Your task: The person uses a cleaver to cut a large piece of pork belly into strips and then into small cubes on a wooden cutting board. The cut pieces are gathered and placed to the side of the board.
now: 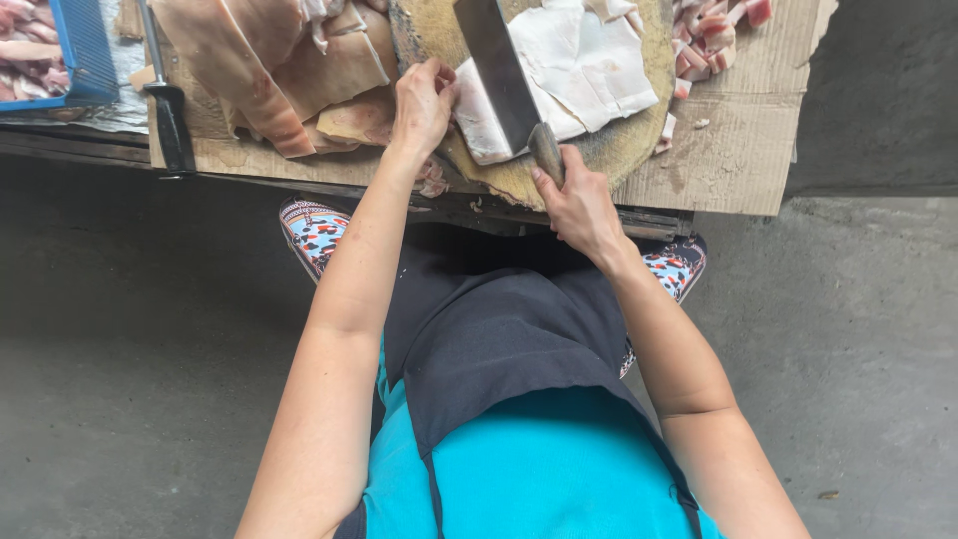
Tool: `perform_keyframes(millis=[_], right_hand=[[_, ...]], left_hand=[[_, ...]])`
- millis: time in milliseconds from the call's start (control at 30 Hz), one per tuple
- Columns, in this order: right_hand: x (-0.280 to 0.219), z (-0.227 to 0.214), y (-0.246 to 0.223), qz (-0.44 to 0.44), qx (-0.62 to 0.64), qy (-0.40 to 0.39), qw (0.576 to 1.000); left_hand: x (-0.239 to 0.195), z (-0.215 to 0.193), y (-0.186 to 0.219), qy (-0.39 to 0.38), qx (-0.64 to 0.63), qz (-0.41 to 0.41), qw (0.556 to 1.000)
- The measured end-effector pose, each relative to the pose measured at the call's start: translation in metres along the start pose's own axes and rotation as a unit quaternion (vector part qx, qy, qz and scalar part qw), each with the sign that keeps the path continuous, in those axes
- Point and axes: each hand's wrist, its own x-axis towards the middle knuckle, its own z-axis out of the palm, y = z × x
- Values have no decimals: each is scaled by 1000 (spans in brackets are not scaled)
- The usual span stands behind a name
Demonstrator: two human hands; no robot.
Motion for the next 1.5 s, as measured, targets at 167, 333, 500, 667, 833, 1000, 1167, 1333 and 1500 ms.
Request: perform_keyframes(millis=[167,333,500,667,833,1000,1167,1333,1500], right_hand=[[-5,-23,-20,-145,45,150,977],[6,15,-11,-182,23,216,959],[31,61,39,-3,-110,7,994],[44,53,49,-19,-73,-14,997],[85,43,7,89,34,-61,994],[59,3,-24,120,74,-49,989],[-6,-26,-21,-40,93,88,991],[-21,26,17,-143,-6,133,981],[-15,53,51,-83,-151,74,982]], left_hand=[[-13,-31,22,21,-160,-146,976],[-13,-53,28,37,-166,-154,973],[5,-22,15,17,8,9,1000],[0,13,13,-62,128,-3,990],[-14,11,28,-95,101,-26,990],[-12,-14,34,-36,-48,-1,998],[-28,-26,51,-33,-30,19,999],[-40,-39,78,-19,-37,26,999],[-42,-44,79,-53,-61,-22,996]])
